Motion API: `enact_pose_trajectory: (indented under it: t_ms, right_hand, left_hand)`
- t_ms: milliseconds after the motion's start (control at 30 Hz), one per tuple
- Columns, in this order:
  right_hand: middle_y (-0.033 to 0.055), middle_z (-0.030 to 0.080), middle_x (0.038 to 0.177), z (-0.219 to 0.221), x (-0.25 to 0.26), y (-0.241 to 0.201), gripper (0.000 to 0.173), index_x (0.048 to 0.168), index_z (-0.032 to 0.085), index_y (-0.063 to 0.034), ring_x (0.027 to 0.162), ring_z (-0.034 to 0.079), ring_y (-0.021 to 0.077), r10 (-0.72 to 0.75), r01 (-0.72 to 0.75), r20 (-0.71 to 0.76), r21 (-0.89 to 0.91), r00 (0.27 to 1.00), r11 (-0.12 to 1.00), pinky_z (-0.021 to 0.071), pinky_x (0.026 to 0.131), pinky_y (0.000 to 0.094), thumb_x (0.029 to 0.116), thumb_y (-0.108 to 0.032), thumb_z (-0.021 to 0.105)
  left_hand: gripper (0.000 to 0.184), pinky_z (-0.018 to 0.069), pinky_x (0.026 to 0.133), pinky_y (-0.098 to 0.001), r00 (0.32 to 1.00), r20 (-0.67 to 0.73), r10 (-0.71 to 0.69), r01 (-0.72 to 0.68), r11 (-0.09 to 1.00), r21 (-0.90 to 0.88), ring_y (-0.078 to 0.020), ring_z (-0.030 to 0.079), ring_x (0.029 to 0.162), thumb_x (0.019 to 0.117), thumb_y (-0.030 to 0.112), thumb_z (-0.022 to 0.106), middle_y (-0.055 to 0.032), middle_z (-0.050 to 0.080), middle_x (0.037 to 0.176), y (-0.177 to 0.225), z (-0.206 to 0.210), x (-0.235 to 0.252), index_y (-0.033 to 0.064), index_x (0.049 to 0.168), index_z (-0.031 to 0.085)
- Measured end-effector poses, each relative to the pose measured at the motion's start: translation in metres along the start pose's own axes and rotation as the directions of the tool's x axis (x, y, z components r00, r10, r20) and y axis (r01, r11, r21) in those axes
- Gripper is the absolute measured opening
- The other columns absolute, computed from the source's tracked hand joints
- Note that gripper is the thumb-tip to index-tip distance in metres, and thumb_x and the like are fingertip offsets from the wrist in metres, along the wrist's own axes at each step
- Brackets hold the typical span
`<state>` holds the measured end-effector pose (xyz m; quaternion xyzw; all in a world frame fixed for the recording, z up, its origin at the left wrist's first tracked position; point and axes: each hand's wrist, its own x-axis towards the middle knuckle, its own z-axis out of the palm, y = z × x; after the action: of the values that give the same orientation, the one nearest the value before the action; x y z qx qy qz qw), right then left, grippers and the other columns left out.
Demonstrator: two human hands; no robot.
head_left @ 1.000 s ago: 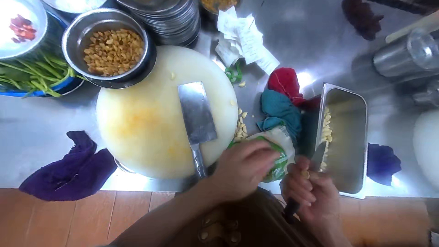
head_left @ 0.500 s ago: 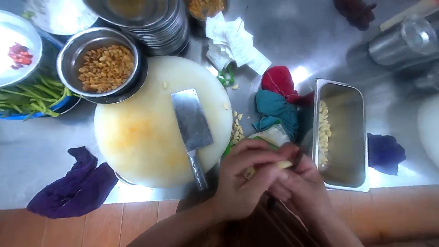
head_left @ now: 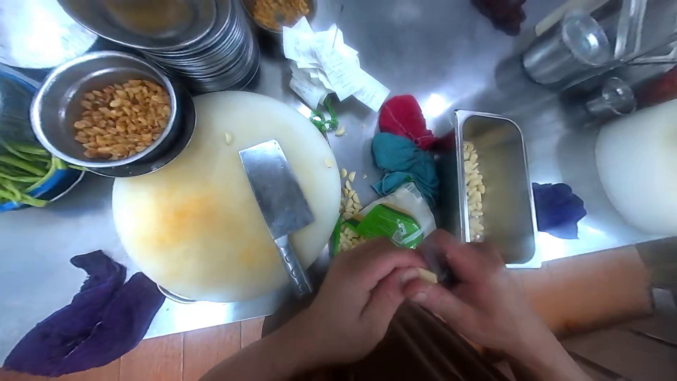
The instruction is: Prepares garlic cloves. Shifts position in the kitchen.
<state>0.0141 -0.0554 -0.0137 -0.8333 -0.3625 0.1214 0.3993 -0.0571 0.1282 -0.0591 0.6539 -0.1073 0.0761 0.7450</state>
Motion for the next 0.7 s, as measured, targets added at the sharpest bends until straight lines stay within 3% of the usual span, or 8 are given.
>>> enact_pose_trajectory:
  t_ms: [267,400,500,600,667,700]
  right_hand:
    - [-0.0077,0.048,0.061,0.011,-0.004,0.008,0.047,0.085,0.057,-0.0129,0.053,0.045,-0.0061,-0.049,0.050,0.035,-0.017,0.998,0.999,0.0360,0.047,0.0116,0.1015,-0.057,0.055]
    - [-0.0055,0.046,0.056,0.033,0.001,0.014,0.053,0.076,0.057,-0.0130,0.048,0.045,0.0007,-0.115,0.098,-0.056,-0.243,0.992,0.965,0.0360,0.043,0.0181,0.1041,-0.057,0.049]
    - [-0.0067,0.046,0.053,0.049,0.011,0.022,0.053,0.072,0.058,-0.0149,0.044,0.045,0.0029,-0.035,0.013,-0.081,-0.263,0.996,0.965,0.0378,0.040,0.0223,0.1017,-0.059,0.051]
    - [-0.0071,0.047,0.054,0.045,0.026,0.031,0.052,0.077,0.063,-0.0145,0.044,0.046,0.0064,0.125,-0.142,-0.081,-0.251,0.989,0.957,0.0401,0.039,0.0278,0.0975,-0.061,0.054]
    - [-0.0015,0.051,0.058,0.035,0.040,0.041,0.059,0.089,0.065,-0.0123,0.047,0.053,0.0174,0.241,-0.240,-0.041,-0.354,0.970,0.904,0.0442,0.041,0.0397,0.0975,-0.067,0.046]
    - [0.0018,0.053,0.060,0.033,0.046,0.046,0.059,0.091,0.065,-0.0110,0.050,0.056,0.0228,0.293,-0.275,-0.016,-0.399,0.956,0.875,0.0460,0.043,0.0450,0.1009,-0.064,0.041]
  left_hand:
    - [0.026,0.0540,0.065,-0.0175,0.987,0.136,-0.084,0.094,0.993,-0.067,-0.0023,0.060,0.070,0.1087,0.014,0.048,-0.0015,0.063,0.080,-0.004,-0.016,-0.004,-0.0004,0.099,0.068]
    - [0.026,0.0555,0.061,-0.0204,0.968,0.114,-0.222,0.233,0.967,-0.098,-0.0041,0.061,0.064,0.1084,0.013,0.046,-0.0008,0.065,0.076,-0.011,-0.026,-0.011,0.0005,0.111,0.069]
    - [0.025,0.0561,0.058,-0.0248,0.913,-0.179,-0.365,0.354,0.931,-0.094,-0.0086,0.062,0.061,0.1066,0.012,0.047,-0.0015,0.066,0.073,-0.015,-0.021,-0.020,0.0051,0.112,0.070]
    - [0.021,0.0592,0.060,-0.0280,0.740,-0.544,-0.394,0.453,0.891,-0.030,-0.0123,0.066,0.065,0.1073,0.015,0.049,-0.0023,0.069,0.082,-0.030,-0.021,-0.022,0.0074,0.113,0.068]
    - [0.021,0.0605,0.062,-0.0300,0.672,-0.632,-0.385,0.454,0.889,-0.059,-0.0149,0.068,0.068,0.1065,0.014,0.050,-0.0045,0.070,0.085,-0.038,-0.029,-0.027,0.0060,0.113,0.069]
    - [0.022,0.0613,0.064,-0.0314,0.681,-0.634,-0.366,0.427,0.902,-0.062,-0.0158,0.068,0.068,0.1057,0.013,0.050,-0.0053,0.070,0.084,-0.037,-0.031,-0.031,0.0049,0.113,0.069]
